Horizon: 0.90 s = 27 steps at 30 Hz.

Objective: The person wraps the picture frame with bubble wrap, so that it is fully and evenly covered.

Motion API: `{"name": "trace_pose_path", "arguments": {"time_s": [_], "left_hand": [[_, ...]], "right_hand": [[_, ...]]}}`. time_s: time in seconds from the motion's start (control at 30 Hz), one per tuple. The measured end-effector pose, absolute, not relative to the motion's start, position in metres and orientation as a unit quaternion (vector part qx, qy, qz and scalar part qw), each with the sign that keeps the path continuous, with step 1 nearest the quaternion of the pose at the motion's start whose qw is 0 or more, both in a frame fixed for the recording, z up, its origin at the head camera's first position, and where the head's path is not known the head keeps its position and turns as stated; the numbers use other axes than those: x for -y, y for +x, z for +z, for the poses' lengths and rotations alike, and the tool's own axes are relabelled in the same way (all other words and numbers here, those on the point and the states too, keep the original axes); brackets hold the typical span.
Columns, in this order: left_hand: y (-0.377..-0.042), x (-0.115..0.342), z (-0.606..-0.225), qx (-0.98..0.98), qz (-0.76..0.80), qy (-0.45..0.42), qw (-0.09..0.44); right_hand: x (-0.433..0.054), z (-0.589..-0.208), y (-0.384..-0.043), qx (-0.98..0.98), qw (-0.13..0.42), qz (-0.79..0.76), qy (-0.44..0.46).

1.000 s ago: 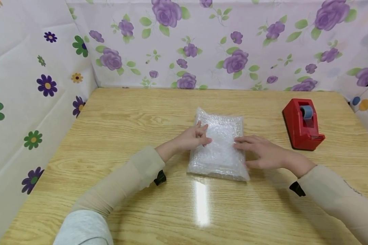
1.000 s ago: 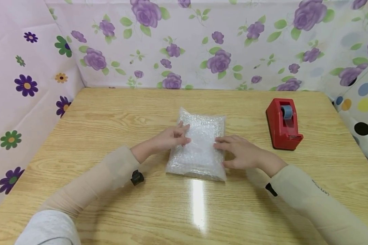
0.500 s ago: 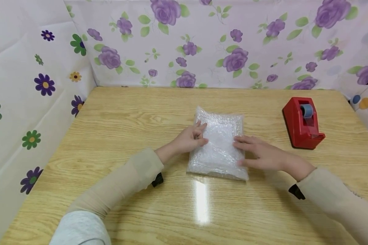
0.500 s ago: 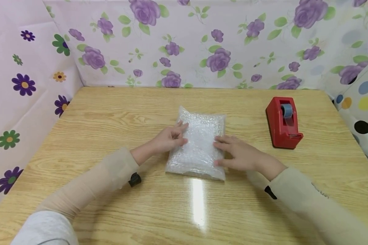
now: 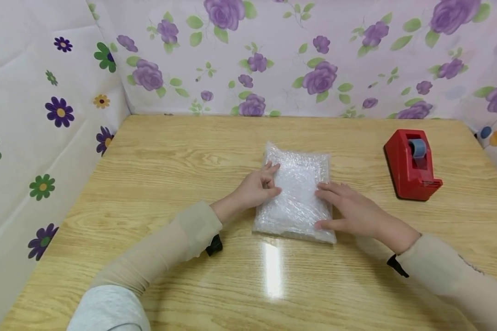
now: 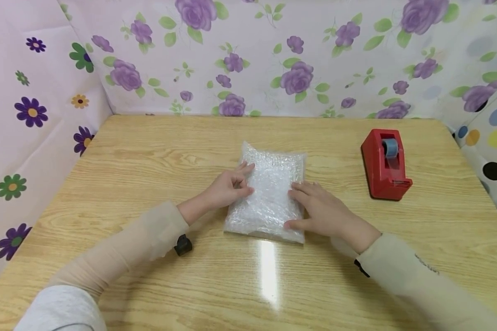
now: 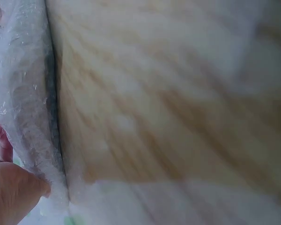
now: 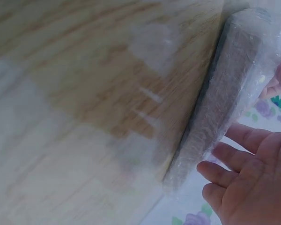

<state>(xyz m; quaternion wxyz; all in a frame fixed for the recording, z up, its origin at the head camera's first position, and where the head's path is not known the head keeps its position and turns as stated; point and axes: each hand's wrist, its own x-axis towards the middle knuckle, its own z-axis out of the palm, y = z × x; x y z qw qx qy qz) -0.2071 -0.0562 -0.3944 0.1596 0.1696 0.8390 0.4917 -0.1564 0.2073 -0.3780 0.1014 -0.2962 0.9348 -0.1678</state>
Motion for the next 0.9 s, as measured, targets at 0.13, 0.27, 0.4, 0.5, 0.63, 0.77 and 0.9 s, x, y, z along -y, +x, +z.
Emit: {"name": "trace_pose_path", "arguments": {"time_s": [0.13,0.27,0.4,0.5,0.63,0.77,0.9], "left_hand": [[-0.207,0.055,-0.394,-0.844,0.487,0.165,0.151],[-0.207,0.054,-0.395,-0.848,0.481,0.171,0.142],[-0.207,0.054,-0.397,-0.848,0.482,0.173,0.137],[-0.207,0.054,-0.400,-0.848,0.482,0.176,0.131],[-0.208,0.053,-0.402,-0.851,0.474,0.192,0.122],[-0.207,0.054,-0.403,-0.856,0.462,0.203,0.115],[-0.207,0.055,-0.402,-0.864,0.429,0.242,0.109]], "right_hand": [[-0.204,-0.378,-0.157,-0.936,0.081,-0.135,-0.315],[-0.204,-0.380,-0.157,-0.933,0.084,-0.123,-0.329],[-0.204,-0.383,-0.159,-0.928,0.105,-0.128,-0.333],[-0.205,-0.382,-0.161,-0.927,0.120,-0.124,-0.333],[-0.205,-0.377,-0.164,-0.929,0.141,-0.119,-0.322],[-0.204,-0.374,-0.167,-0.928,0.155,-0.121,-0.315],[-0.202,-0.372,-0.168,-0.928,0.167,-0.126,-0.310]]}}
